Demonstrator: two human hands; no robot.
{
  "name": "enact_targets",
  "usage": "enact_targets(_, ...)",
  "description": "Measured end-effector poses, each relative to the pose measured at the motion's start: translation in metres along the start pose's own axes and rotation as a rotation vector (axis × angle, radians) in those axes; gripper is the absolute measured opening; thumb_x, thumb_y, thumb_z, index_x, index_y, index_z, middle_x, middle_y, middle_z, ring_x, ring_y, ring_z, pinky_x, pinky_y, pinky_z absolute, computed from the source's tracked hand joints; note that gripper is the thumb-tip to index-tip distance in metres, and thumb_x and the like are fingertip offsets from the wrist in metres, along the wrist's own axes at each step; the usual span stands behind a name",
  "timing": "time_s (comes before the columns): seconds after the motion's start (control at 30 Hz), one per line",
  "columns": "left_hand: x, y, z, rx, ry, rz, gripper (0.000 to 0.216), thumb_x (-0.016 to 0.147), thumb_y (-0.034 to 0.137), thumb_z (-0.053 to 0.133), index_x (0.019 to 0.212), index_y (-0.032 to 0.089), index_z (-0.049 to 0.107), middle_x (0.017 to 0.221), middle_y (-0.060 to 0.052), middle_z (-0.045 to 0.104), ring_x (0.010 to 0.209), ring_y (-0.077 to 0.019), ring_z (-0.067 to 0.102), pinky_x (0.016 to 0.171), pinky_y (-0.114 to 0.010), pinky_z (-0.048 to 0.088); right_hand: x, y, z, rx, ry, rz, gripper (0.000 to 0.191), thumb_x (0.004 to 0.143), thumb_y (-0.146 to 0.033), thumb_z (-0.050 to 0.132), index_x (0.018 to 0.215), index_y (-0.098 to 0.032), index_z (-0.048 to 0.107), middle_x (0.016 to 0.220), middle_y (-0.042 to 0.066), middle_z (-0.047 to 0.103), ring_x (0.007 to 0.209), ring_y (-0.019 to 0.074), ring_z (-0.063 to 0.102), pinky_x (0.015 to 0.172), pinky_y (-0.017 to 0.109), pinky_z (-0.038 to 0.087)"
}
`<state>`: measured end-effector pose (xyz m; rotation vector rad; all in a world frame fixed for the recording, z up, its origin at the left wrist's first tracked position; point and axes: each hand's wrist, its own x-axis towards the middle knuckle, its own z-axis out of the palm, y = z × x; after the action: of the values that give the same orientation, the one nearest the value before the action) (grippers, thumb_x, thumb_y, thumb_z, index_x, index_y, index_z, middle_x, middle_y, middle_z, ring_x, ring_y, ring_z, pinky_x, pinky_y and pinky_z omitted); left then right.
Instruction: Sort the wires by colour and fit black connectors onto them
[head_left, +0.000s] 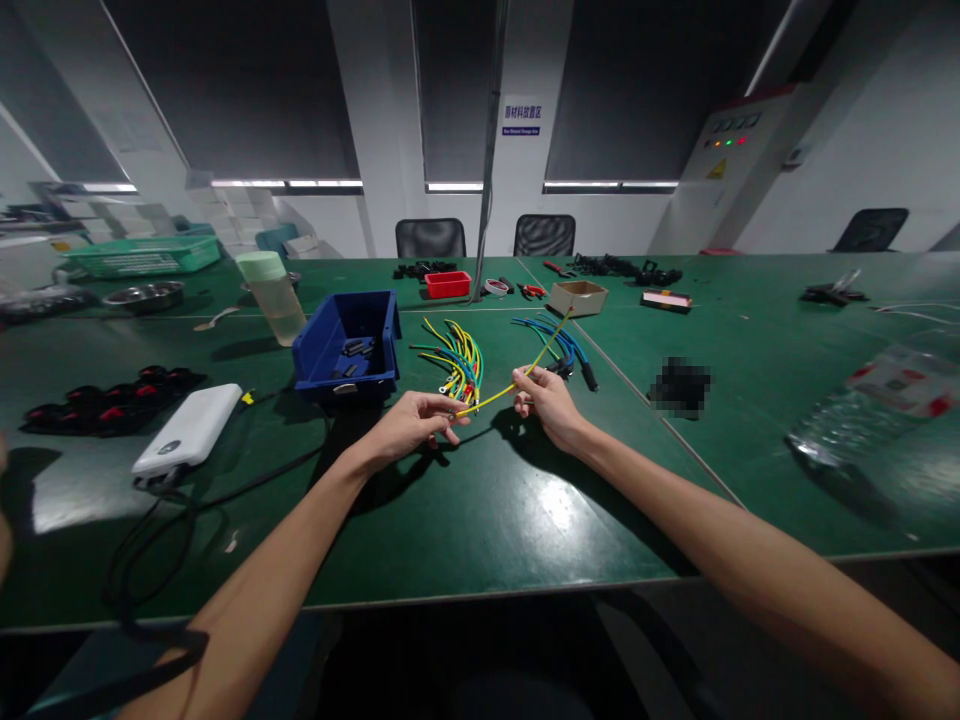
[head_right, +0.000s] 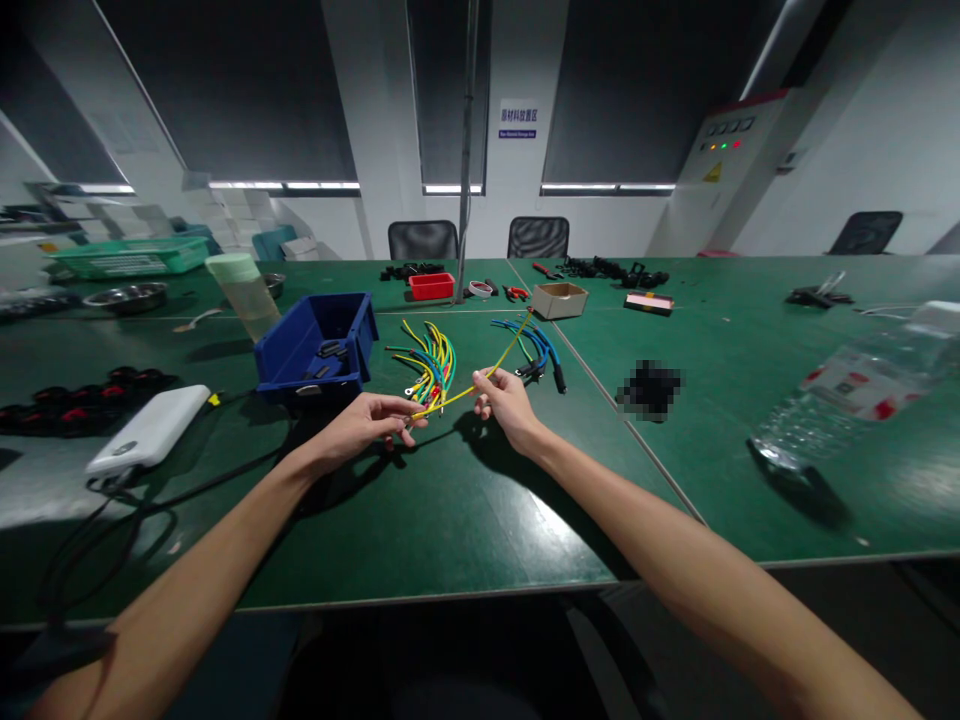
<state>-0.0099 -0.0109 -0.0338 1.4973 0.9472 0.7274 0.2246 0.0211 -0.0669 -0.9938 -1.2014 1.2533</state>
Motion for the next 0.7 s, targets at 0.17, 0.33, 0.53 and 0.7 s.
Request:
enact_targets(0.17, 0.0, -0.002, 0.0, -0.004, -0.022, 0.014, 0.037, 0.072, 0.026, 0.064, 0.106, 0.013, 0.066, 0.102, -0.015, 0.07, 0.069, -0.0157, 0.067, 0.05, -0.02, 0.041, -0.002, 0.001, 0.002, -0.003, -0.002, 0.005, 0.039, 0.075, -0.053, 0.065, 0.084, -0.018, 0.05, 0.067, -0.001, 0.06, 0.046, 0.006, 0.051, 0.04, 0.017, 0.036)
enact_targets(0.33, 0.002, -0.008, 0.001, 0.075, 0.001, 0.011, 0.038, 0.072, 0.03, 0.066, 0.105, 0.013, 0.066, 0.096, -0.015, 0.071, 0.064, -0.0146, 0.066, 0.045, -0.018, 0.038, -0.004, 0.0, 0.004, -0.018, -0.01, 0.01, 0.041, 0.074, -0.055, 0.065, 0.086, -0.018, 0.05, 0.068, 0.0, 0.061, 0.048, 0.007, 0.053, 0.04, 0.017, 0.035)
enact_targets(0.53, 0.0, -0.004, 0.005, 0.216, 0.04, -0.041, 0.038, 0.074, 0.041, 0.064, 0.101, 0.014, 0.067, 0.062, -0.005, 0.067, 0.042, -0.0112, 0.053, 0.039, -0.019, 0.034, -0.001, 0.001, 0.001, 0.016, 0.002, 0.034, 0.04, 0.074, -0.054, 0.065, 0.081, -0.018, 0.049, 0.063, -0.001, 0.058, 0.047, 0.0069, 0.051, 0.04, 0.017, 0.034)
enact_targets(0.7, -0.006, 0.006, 0.004, 0.279, 0.356, 0.134, 0.032, 0.077, 0.045, 0.059, 0.071, 0.015, 0.067, 0.043, 0.002, 0.05, 0.035, -0.0088, 0.04, 0.037, -0.02, 0.029, 0.003, 0.002, -0.003, 0.025, 0.035, 0.036, 0.041, 0.072, -0.055, 0.065, 0.079, -0.019, 0.047, 0.06, -0.003, 0.055, 0.046, 0.0068, 0.049, 0.04, 0.018, 0.033)
